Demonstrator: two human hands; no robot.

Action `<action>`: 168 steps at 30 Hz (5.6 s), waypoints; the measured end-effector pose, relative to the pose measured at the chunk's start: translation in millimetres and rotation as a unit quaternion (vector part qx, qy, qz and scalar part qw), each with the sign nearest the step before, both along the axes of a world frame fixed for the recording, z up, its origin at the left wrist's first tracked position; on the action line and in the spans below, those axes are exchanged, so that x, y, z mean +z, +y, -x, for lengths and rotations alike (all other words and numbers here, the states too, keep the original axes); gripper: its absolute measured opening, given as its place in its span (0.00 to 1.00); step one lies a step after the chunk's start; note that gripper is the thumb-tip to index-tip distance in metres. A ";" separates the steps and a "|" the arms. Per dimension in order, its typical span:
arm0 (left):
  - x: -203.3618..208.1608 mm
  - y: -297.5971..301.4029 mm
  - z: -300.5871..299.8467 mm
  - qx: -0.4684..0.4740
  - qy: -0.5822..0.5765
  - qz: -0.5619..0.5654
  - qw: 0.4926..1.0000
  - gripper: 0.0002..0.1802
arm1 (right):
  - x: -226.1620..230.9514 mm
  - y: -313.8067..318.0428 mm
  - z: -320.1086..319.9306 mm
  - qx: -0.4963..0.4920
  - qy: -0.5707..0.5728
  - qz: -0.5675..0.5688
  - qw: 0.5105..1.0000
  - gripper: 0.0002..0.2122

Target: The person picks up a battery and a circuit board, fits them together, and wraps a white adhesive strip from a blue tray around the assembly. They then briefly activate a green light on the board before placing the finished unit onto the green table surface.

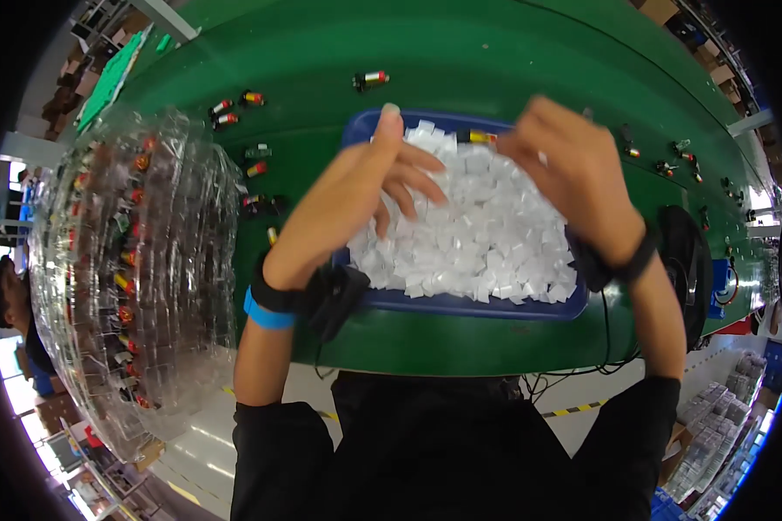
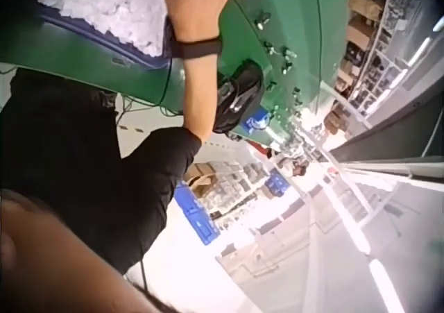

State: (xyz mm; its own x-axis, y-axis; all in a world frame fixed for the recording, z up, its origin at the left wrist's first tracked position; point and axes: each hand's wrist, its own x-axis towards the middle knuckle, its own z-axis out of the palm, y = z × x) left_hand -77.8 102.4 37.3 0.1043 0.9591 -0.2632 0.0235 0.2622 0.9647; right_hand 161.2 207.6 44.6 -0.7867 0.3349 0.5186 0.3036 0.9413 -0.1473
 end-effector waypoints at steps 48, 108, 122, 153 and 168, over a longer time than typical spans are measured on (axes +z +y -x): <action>-29.5 -90.0 -83.0 0.006 0.245 -0.160 0.956 0.04 | -26.8 -127.4 -35.4 -0.147 0.149 0.485 0.849 0.14; -28.2 -114.1 -77.1 0.017 -0.193 -0.015 0.981 0.19 | -12.5 -144.6 -37.2 -0.053 0.152 0.170 0.972 0.12; -42.3 -114.0 -77.9 0.052 -0.010 -0.234 0.971 0.20 | -34.7 -168.4 -19.1 -0.079 0.285 0.438 0.849 0.12; -39.1 -104.6 11.2 0.266 0.444 -0.152 0.842 0.19 | -14.4 -27.7 15.1 -0.068 -0.017 0.218 0.973 0.08; -25.2 -131.8 2.5 0.243 0.168 -0.074 0.952 0.05 | -5.6 -51.9 33.9 0.020 0.001 0.351 0.936 0.15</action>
